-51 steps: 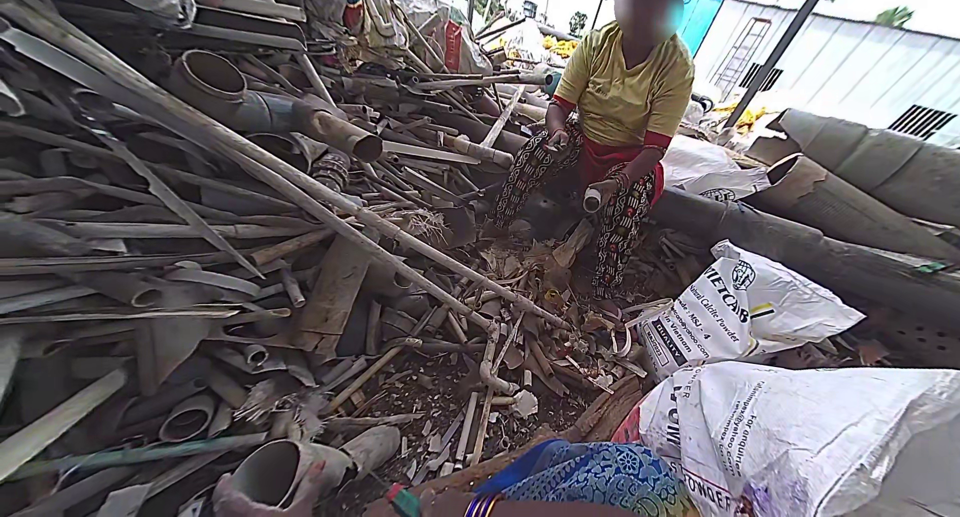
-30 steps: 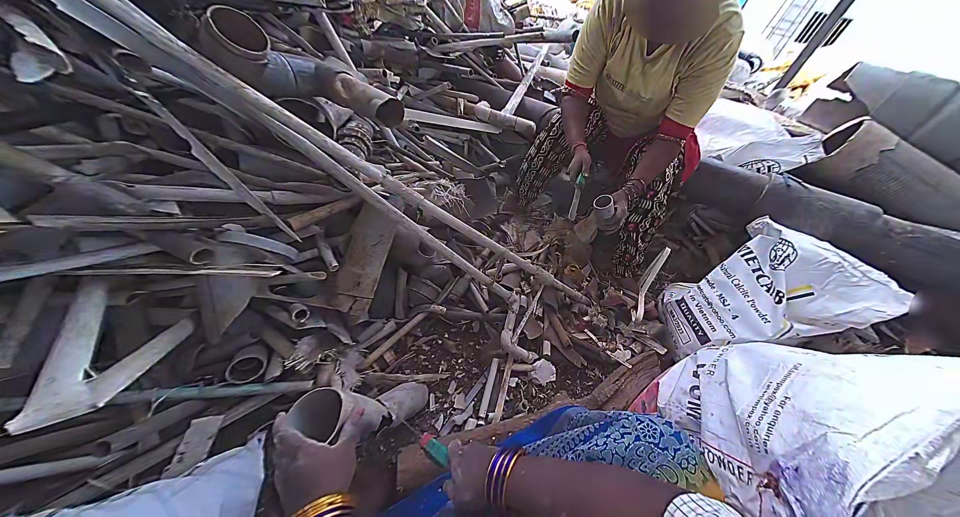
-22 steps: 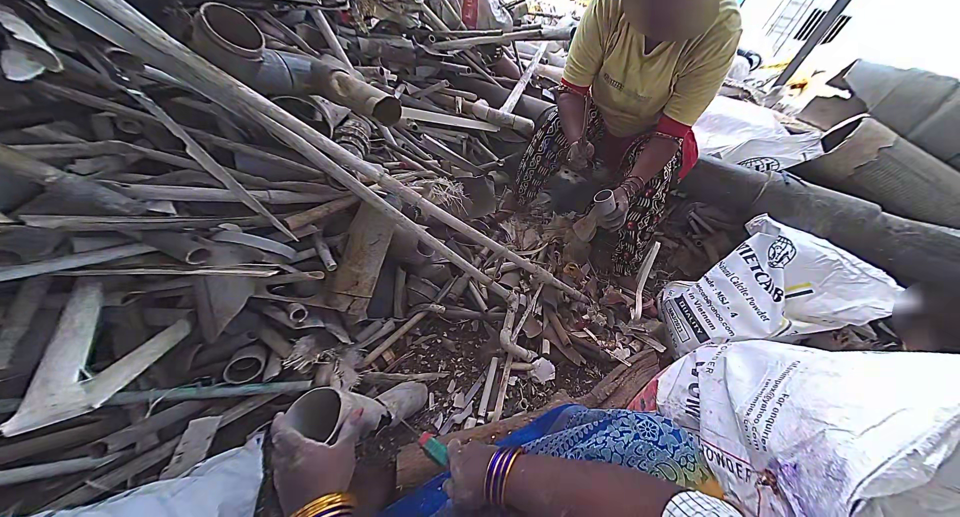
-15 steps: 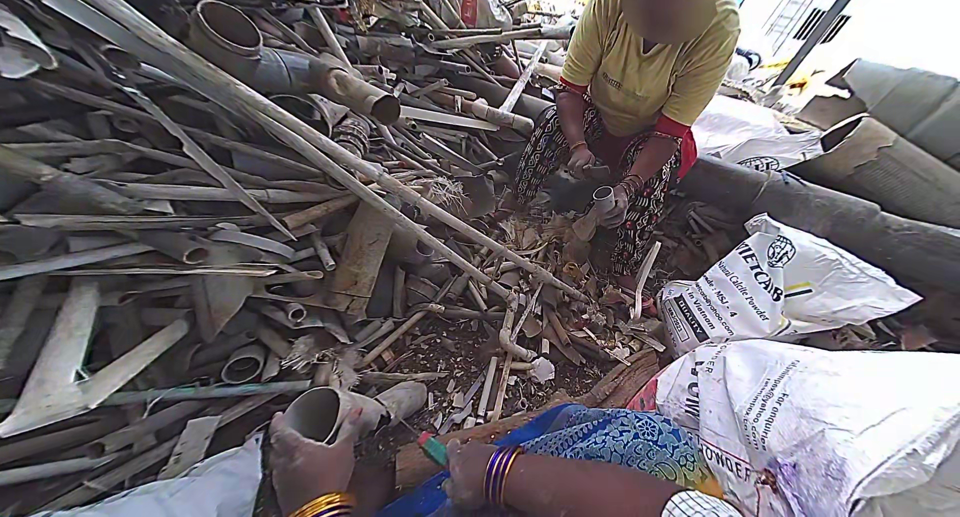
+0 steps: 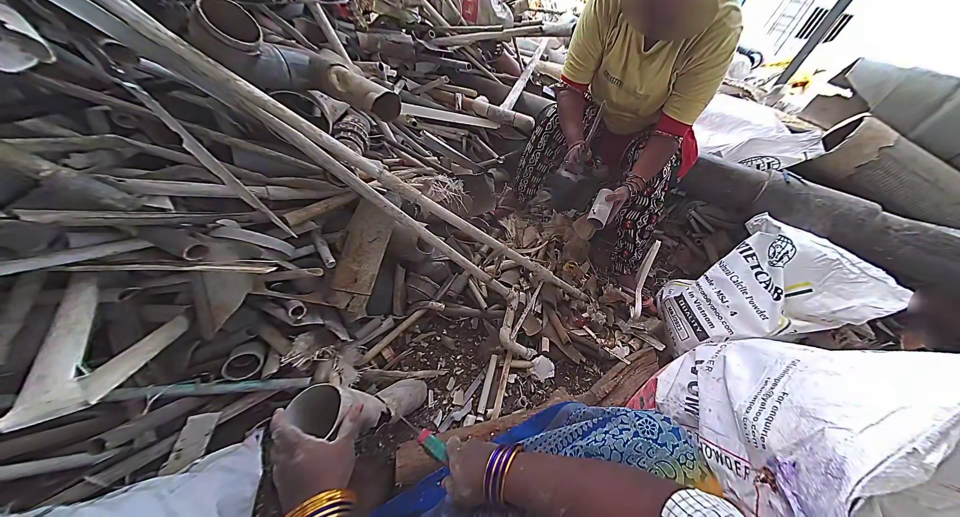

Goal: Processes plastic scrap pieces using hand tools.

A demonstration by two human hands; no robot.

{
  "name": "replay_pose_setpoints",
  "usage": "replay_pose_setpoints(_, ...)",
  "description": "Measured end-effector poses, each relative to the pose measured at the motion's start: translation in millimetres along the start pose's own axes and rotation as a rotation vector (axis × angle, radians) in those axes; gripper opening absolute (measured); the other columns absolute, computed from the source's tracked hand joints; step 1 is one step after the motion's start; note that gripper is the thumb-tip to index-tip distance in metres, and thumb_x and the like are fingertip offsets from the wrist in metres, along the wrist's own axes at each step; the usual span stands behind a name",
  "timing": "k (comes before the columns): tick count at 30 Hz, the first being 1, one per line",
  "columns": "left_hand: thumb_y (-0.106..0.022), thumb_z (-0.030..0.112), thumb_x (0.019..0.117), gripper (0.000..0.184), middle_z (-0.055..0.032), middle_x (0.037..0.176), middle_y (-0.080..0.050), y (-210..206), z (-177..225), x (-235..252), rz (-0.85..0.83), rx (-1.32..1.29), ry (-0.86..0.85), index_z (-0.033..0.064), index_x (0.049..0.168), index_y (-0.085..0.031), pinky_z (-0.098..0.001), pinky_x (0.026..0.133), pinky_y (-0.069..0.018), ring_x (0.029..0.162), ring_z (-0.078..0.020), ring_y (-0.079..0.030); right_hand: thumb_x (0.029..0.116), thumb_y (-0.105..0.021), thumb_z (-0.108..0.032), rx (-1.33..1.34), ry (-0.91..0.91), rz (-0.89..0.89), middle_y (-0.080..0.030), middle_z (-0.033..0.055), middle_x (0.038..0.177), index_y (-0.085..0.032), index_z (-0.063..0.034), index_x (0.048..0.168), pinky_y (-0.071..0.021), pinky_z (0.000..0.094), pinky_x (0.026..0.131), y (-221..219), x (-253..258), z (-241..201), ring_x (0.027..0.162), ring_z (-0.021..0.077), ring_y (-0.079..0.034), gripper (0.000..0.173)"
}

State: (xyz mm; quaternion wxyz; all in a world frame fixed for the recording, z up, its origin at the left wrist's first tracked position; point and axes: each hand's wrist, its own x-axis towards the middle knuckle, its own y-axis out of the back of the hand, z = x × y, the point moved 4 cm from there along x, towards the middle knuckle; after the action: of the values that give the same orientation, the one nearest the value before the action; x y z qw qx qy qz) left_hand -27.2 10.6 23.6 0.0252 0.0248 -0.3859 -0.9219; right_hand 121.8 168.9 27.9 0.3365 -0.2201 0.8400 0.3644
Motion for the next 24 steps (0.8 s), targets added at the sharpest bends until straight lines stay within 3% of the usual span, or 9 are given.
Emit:
replay_pose_setpoints(5,-0.083,0.029,0.0878,0.101,-0.0371,0.156,-0.035,2.2,3.8,-2.2,-0.011,0.003,0.013,-0.0036,0.16,-0.02,-0.0589,0.118,-0.0329,0.143,-0.0506,-0.041,0.1072,-0.051,-0.02,0.034,-0.014,-0.005,-0.056,0.0344,0.135,-0.037,0.012,0.145,-0.0475,0.0592,0.104,0.7,-1.2,-1.0,0.127,0.0451,-0.059,0.052)
replay_pose_setpoints(13,-0.084,0.032,0.0865,0.102,-0.0359,0.155,-0.038,1.0,5.9,-2.4,-0.025,0.02,-0.01,-0.0013,0.161,-0.022,-0.0606,0.118,-0.0317,0.143,-0.05,-0.041,0.1111,-0.043,-0.034,0.069,-0.022,0.0,-0.057,0.0333,0.134,-0.039,0.0105,0.145,-0.0475,0.0592,0.104,0.7,1.0,1.4,0.126,0.044,-0.06,0.056)
replay_pose_setpoints(24,-0.083,0.031,0.087,0.101,-0.0348,0.157,-0.036,0.3,7.2,-2.8,-0.03,0.026,-0.002,-0.0002,0.161,-0.022,-0.0613,0.119,-0.0303,0.144,-0.0502,-0.039,0.1102,-0.046,-0.029,0.071,-0.004,0.005,-0.057,0.0339,0.135,-0.039,0.0124,0.144,-0.047,0.0567,0.106,1.0,1.6,1.4,0.128,0.0432,-0.059,0.054)
